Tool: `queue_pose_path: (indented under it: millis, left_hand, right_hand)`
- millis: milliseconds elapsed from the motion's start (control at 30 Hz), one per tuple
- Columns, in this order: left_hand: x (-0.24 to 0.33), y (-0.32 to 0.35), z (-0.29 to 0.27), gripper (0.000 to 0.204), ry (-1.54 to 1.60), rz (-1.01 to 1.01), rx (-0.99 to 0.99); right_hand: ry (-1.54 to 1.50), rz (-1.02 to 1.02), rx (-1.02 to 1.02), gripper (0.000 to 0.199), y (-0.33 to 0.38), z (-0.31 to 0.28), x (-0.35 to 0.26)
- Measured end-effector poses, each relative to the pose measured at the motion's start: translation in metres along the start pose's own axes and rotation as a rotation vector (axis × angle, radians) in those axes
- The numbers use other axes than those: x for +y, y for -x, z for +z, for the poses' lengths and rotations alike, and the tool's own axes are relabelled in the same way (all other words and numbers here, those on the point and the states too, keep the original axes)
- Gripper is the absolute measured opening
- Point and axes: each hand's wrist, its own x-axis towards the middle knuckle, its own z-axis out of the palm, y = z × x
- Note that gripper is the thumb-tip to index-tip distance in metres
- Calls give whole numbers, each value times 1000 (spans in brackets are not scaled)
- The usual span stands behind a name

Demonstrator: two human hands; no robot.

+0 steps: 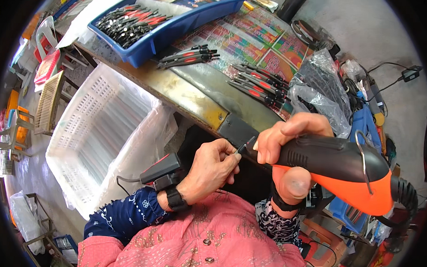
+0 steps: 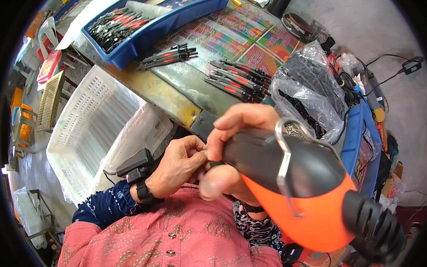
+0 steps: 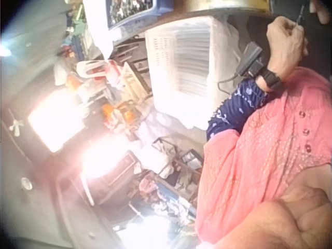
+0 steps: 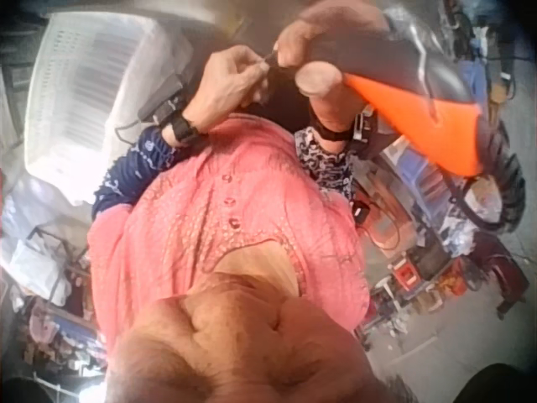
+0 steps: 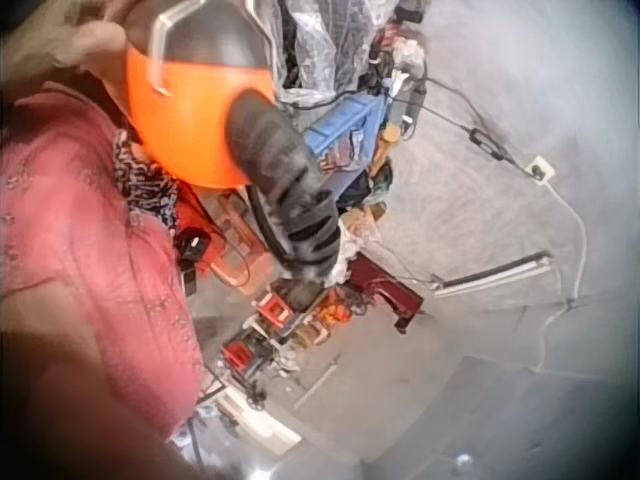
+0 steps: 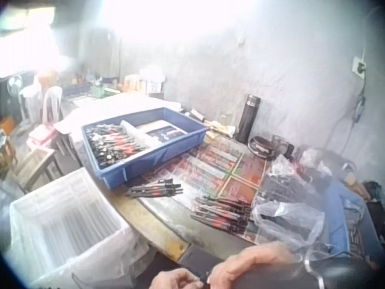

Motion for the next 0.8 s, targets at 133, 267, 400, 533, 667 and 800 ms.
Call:
queue_pose_path:
  millis: [133,267,400,533,667,800]
  left_hand:
    - [8,3,-9,17,-126,114,21]
    - [23,-12,-31,18,-278,393,192]
    - [49,-48,-62,17,-692,714,421]
    - [62,-77,-83,15,-1024,900,529]
    - [64,-100,-92,15,-1269,945,607]
    - [64,-114,-90,16,-1361,1075,656]
  right_hand:
    - [-67,-133,114,80,6,-9,-7]
    - [-76,-167,100,80,11,-23,-13]
    - [-272,-109,90,66,21,-33,-13]
    - [-283,-94,105,63,27,-42,-9]
    - [-326,-96,67,61,28,-53,-6]
    - [-345,-76,74,62,28,-61,-5]
